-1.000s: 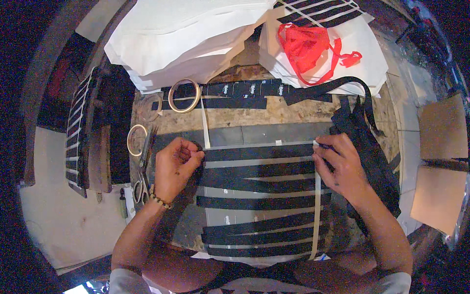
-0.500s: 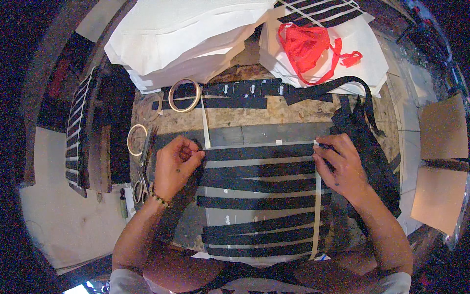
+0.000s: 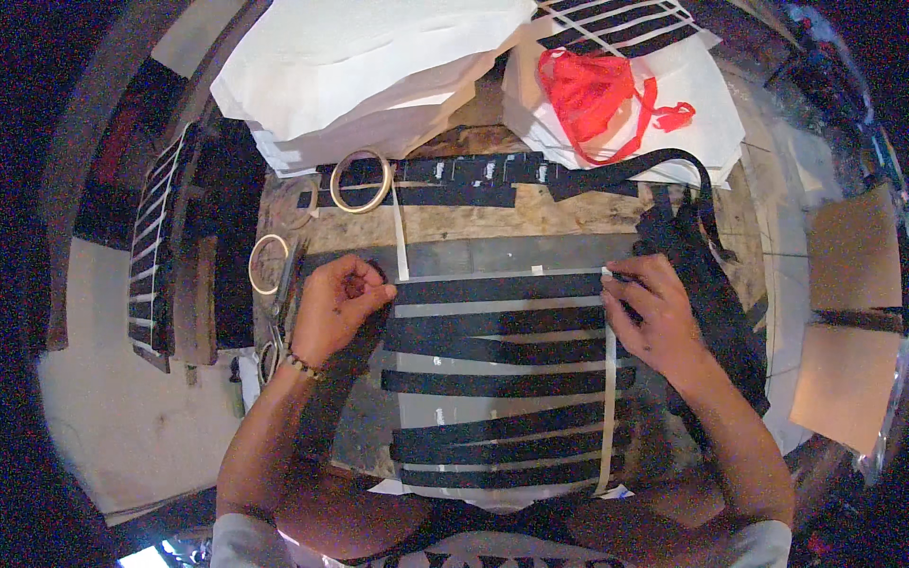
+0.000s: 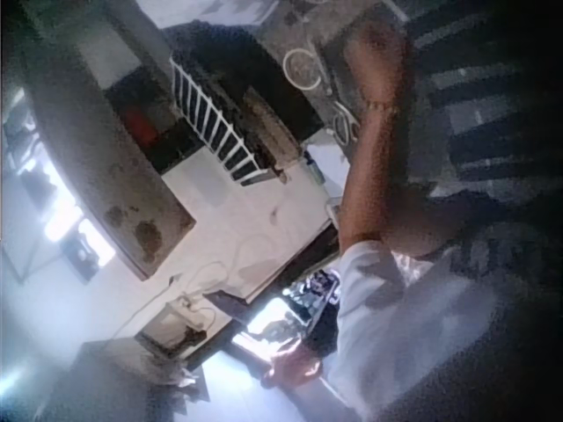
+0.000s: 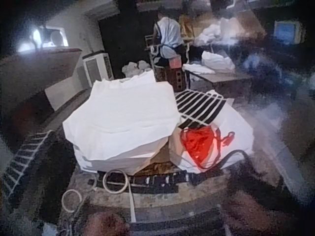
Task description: The person applies thin strips of adhesive tape to a rectangular black panel with multiple stripes, using a roll of tape and a pair of scissors to secure the edges and create a border.
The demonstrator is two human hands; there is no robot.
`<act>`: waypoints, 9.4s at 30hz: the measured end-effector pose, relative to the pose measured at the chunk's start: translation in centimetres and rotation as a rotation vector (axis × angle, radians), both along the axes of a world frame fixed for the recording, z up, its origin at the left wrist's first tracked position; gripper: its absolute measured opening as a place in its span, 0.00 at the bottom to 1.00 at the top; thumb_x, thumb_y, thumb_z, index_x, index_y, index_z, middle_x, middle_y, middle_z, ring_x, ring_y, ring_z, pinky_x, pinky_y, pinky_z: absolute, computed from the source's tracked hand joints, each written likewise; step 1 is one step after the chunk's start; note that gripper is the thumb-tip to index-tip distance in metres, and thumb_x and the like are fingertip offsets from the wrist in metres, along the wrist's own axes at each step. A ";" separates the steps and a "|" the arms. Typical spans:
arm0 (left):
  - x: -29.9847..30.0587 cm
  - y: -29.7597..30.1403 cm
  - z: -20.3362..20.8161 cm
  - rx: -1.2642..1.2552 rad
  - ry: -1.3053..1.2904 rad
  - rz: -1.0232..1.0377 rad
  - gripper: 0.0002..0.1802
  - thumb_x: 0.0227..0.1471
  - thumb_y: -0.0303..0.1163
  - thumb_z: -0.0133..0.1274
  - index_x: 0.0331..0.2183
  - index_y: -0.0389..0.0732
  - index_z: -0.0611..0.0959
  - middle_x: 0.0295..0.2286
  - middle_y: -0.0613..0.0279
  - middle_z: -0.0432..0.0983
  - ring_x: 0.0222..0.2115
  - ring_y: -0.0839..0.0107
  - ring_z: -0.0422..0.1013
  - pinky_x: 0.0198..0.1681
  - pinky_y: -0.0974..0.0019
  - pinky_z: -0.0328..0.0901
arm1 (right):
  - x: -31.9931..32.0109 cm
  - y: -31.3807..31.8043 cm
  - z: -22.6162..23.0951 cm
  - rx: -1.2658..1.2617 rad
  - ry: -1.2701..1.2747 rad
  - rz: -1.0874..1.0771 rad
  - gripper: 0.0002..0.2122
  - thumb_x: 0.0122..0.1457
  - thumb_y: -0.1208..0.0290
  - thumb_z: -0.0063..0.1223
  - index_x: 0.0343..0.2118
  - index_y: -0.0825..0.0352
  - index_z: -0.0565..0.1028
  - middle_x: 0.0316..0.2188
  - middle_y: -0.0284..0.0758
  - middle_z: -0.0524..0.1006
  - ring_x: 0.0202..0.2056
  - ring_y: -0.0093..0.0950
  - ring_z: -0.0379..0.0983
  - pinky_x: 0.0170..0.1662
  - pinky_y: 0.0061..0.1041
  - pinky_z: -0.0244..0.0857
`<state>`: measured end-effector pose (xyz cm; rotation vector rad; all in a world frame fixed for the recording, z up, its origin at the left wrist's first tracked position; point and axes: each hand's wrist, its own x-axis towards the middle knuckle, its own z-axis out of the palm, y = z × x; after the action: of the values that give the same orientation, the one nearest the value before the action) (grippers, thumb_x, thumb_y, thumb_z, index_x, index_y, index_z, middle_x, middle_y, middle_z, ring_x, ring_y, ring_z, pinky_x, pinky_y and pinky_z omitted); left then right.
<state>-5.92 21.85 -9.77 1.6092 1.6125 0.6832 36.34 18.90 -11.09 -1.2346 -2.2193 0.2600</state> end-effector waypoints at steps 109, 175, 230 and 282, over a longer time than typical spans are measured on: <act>-1.7 2.5 1.0 -0.058 0.076 -0.212 0.11 0.50 0.30 0.73 0.31 0.37 0.87 0.27 0.67 0.82 0.27 0.79 0.75 0.31 0.69 0.71 | -17.5 3.0 0.2 0.076 -0.031 0.459 0.13 0.57 0.73 0.59 0.44 0.72 0.84 0.47 0.35 0.82 0.44 0.33 0.76 0.47 0.35 0.74; -2.8 3.2 7.4 0.481 0.337 0.192 0.13 0.61 0.32 0.63 0.45 0.38 0.83 0.22 0.60 0.79 0.21 0.76 0.73 0.27 0.67 0.69 | -17.0 3.1 0.5 -0.016 -0.076 0.500 0.17 0.59 0.72 0.58 0.51 0.71 0.81 0.54 0.40 0.79 0.51 0.39 0.75 0.53 0.38 0.72; -3.3 -4.8 10.8 0.392 0.339 -0.026 0.12 0.56 0.29 0.66 0.43 0.37 0.85 0.21 0.63 0.75 0.20 0.75 0.69 0.25 0.67 0.64 | -17.0 2.7 1.2 -0.102 -0.193 0.510 0.22 0.59 0.74 0.58 0.58 0.59 0.81 0.65 0.37 0.73 0.55 0.41 0.70 0.57 0.42 0.68; -3.1 10.6 -1.1 0.526 0.546 -0.123 0.10 0.64 0.35 0.57 0.42 0.39 0.83 0.35 0.47 0.80 0.39 0.44 0.78 0.43 0.45 0.72 | -18.2 6.0 -1.2 -0.305 0.232 0.422 0.10 0.56 0.74 0.66 0.39 0.70 0.79 0.54 0.44 0.75 0.54 0.45 0.75 0.55 0.38 0.71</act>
<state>-8.98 32.48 -10.92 2.4212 1.7742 0.6733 18.18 24.93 -12.31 -0.8120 -2.2662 0.8884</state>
